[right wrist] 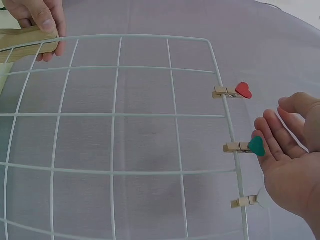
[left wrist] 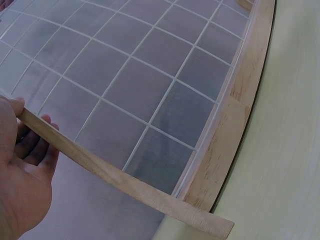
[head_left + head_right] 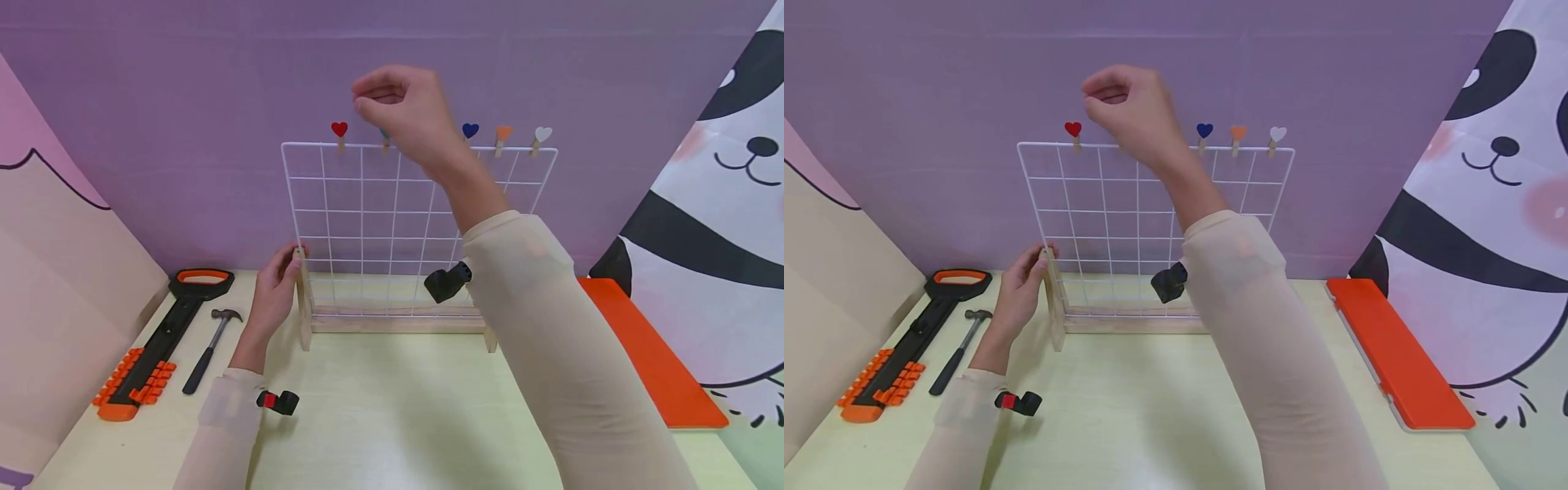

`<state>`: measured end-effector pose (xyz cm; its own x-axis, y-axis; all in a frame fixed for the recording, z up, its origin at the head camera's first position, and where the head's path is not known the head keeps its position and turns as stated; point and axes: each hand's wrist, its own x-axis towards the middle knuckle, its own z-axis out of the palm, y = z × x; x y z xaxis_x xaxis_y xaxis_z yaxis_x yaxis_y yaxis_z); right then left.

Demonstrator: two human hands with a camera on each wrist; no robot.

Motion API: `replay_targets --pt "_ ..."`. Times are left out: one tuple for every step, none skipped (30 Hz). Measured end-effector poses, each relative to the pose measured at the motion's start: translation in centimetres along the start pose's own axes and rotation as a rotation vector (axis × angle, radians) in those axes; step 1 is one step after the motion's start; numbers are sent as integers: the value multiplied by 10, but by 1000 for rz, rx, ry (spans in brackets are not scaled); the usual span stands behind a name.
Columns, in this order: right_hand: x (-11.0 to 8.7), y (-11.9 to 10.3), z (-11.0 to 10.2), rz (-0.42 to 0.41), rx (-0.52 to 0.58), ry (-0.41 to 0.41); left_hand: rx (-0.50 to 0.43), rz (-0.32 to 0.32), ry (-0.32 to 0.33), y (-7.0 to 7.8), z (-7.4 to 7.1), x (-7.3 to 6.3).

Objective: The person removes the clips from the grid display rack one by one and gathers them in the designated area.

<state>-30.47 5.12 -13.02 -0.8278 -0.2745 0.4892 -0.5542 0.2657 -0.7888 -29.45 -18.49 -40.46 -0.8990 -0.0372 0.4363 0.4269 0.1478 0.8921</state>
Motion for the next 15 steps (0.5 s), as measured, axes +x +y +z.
replay_targets --pt "1 -1 1 5 -9 -3 -5 3 0 0 0 0" --pt "1 -1 2 7 -19 -6 -8 5 1 0 1 0" --pt "2 -1 3 9 -27 -10 -8 7 3 0 1 0" --pt "3 -1 4 15 -33 -14 -10 9 4 0 1 1" --pt "3 -1 5 21 -40 -18 -9 9 4 0 1 1" --pt "4 -1 6 30 -46 -21 -7 8 4 0 1 1" --pt "5 -1 7 39 -52 -23 -7 7 4 0 1 1" --pt "6 -1 9 49 -59 -25 -6 3 3 -1 1 1" --pt "7 -1 10 63 -66 -27 -5 -3 1 0 1 0" --pt "8 -1 11 75 -72 -27 -5 -8 0 0 1 0" --pt "9 -1 11 83 -77 -28 -2 -10 0 -1 1 0" --pt "9 0 12 92 -80 -29 -2 -13 -1 -1 2 0" --pt "10 0 13 95 -84 -32 -1 -16 -1 0 1 -1" --pt "10 0 14 96 -92 -37 -1 -18 -2 -1 1 -1" --pt "10 1 15 100 -96 -42 -1 -18 -2 0 1 -1"
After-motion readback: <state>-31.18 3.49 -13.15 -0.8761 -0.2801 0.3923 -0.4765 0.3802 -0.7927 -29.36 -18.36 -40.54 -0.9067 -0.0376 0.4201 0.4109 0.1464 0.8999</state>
